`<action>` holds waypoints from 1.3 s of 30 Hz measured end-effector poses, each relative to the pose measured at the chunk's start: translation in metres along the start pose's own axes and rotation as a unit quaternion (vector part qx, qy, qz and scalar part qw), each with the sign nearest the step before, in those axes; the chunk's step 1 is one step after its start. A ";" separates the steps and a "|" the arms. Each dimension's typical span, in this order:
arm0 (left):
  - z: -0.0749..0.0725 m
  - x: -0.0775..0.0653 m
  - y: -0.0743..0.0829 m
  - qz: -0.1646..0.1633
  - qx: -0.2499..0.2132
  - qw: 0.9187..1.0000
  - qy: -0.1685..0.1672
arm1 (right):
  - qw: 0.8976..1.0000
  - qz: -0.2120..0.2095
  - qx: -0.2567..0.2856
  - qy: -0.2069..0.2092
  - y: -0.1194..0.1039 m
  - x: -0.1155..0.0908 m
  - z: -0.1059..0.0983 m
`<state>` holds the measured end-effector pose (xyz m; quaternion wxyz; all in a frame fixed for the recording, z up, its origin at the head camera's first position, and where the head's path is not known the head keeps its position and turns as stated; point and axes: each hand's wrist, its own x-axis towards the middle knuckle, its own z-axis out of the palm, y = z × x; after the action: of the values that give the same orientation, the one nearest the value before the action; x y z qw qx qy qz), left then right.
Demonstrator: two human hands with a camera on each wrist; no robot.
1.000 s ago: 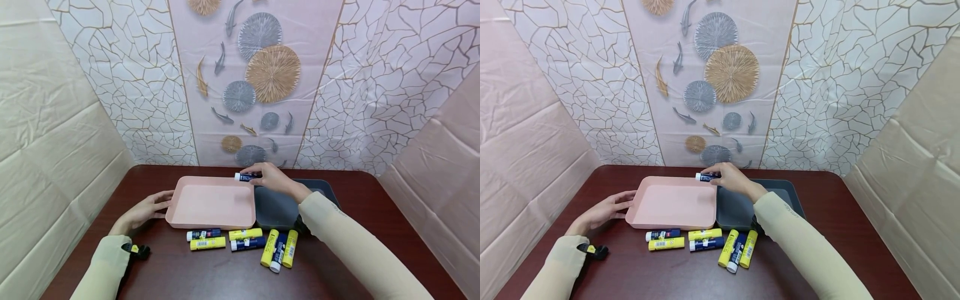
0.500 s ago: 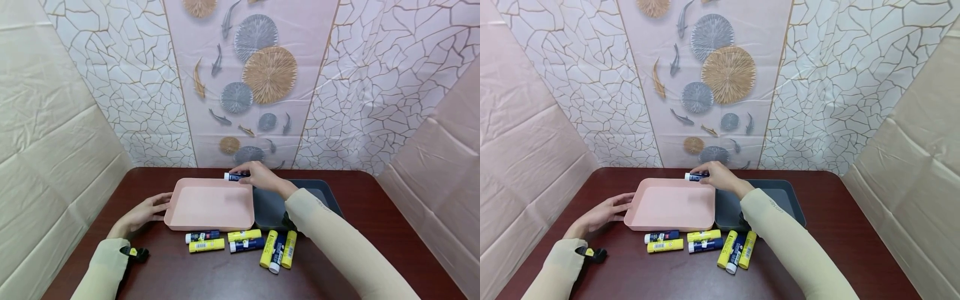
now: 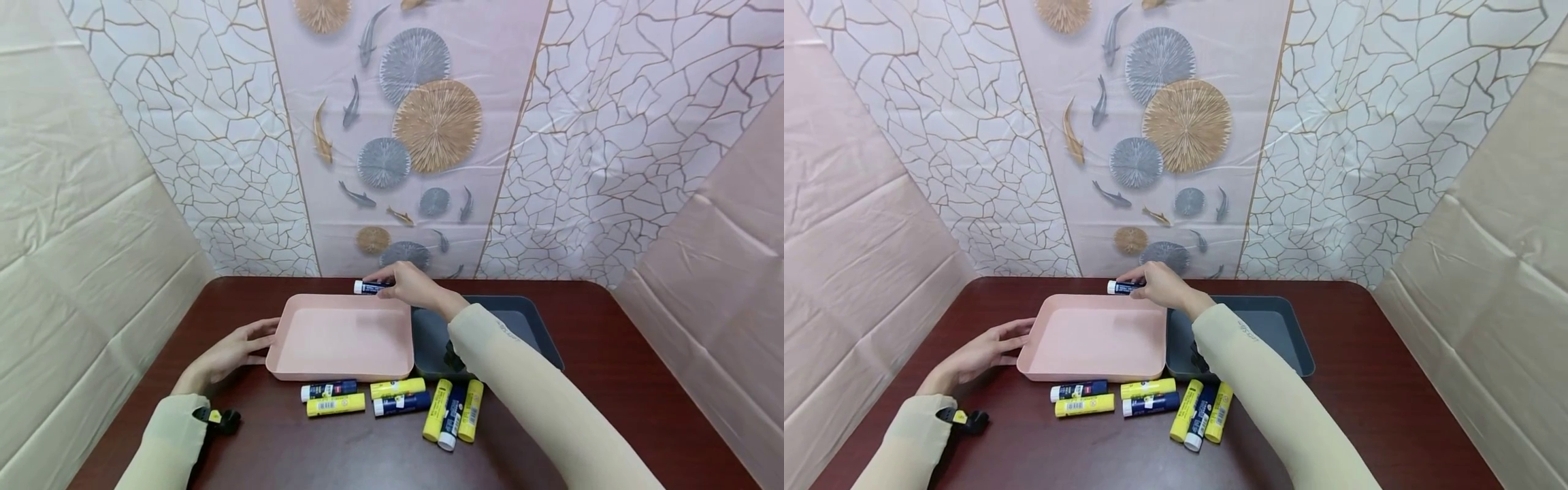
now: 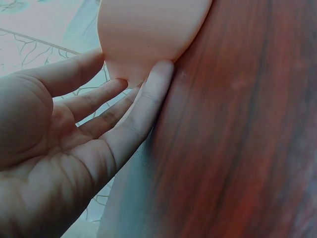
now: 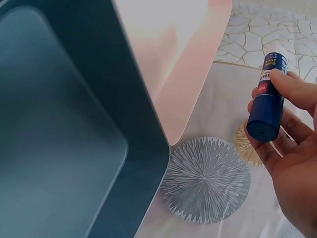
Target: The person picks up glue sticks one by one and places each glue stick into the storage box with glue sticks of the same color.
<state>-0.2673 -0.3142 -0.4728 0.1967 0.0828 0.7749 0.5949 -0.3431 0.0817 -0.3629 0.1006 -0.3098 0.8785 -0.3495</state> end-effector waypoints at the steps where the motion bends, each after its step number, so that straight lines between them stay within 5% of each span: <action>1: 0.000 0.000 0.000 0.000 0.001 1.000 0.000 | 1.000 0.000 -0.001 0.000 -0.001 0.002 0.001; 39: 0.003 -0.001 0.000 0.004 -0.008 1.000 0.002 | 0.999 0.013 0.030 -0.004 -0.007 0.041 0.040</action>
<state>-0.2648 -0.3122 -0.4736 0.1934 0.0836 0.7702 0.6019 -0.3564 0.0300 -0.3858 0.1178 -0.2970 0.8709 -0.3734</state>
